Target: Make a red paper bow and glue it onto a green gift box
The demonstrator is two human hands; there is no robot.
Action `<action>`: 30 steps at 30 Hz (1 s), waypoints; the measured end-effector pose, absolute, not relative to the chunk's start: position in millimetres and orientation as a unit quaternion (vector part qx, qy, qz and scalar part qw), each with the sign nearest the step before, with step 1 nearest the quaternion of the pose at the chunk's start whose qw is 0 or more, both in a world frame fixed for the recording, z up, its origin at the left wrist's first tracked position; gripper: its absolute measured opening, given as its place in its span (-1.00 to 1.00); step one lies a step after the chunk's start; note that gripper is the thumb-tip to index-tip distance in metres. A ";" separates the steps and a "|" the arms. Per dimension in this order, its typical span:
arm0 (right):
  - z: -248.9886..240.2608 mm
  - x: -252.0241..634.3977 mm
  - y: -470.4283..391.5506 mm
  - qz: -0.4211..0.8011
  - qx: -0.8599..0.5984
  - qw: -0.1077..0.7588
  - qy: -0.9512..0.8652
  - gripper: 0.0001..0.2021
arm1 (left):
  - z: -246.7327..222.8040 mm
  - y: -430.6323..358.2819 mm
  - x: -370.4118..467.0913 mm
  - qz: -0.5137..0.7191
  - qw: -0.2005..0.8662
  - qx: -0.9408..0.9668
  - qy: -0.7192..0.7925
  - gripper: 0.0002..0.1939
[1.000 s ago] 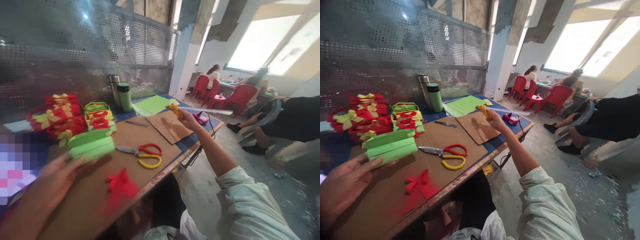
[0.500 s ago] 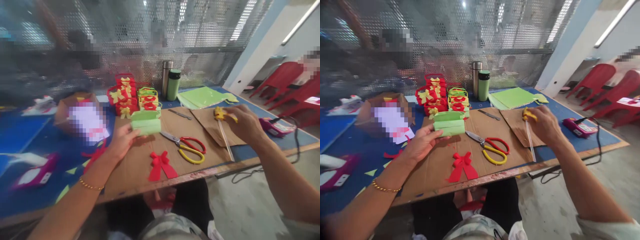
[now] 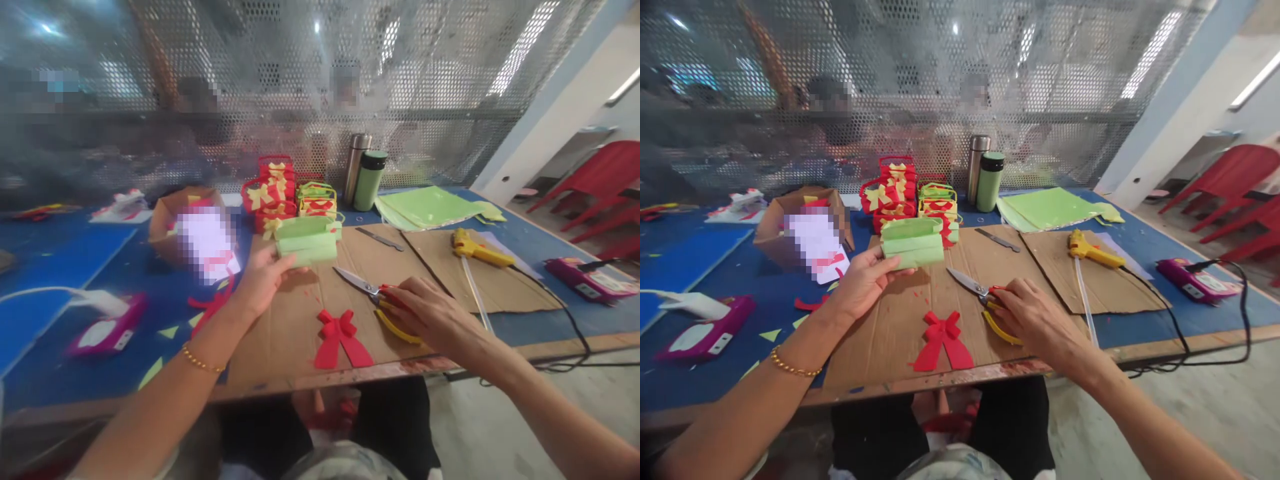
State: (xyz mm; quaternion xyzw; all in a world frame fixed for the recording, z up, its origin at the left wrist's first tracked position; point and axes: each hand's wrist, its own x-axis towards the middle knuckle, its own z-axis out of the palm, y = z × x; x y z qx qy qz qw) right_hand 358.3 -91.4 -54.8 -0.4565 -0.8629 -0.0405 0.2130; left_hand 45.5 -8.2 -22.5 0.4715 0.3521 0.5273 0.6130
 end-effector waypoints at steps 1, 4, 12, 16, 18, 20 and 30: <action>-50.8 350.8 -96.2 -0.037 -0.449 0.222 -0.865 -0.72 | -23.2 -7.2 45.4 0.532 0.608 0.473 0.351 -0.66; -39.1 325.9 -103.0 0.006 -0.421 0.237 -0.875 -0.72 | -24.7 -5.4 45.8 0.542 0.598 0.476 0.350 -0.68; -16.9 282.6 -75.6 0.085 -0.593 0.034 -0.800 -0.71 | -23.3 -7.6 47.3 0.536 0.592 0.485 0.356 -0.68; -19.6 277.9 -69.2 0.122 -0.602 0.013 -0.789 -0.68 | -22.2 -9.8 49.6 0.526 0.596 0.491 0.357 -0.67; -23.5 279.8 -68.8 0.153 -0.570 0.053 -0.805 -0.75 | -21.4 -11.2 51.4 0.515 0.601 0.492 0.363 -0.65; -26.8 283.1 -69.0 0.204 -0.527 0.097 -0.819 -0.83 | -20.4 -12.7 53.1 0.508 0.603 0.492 0.368 -0.63; -37.2 289.9 -71.6 0.196 -0.441 0.173 -0.859 -0.80 | -19.7 -15.3 53.2 0.494 0.615 0.488 0.375 -0.62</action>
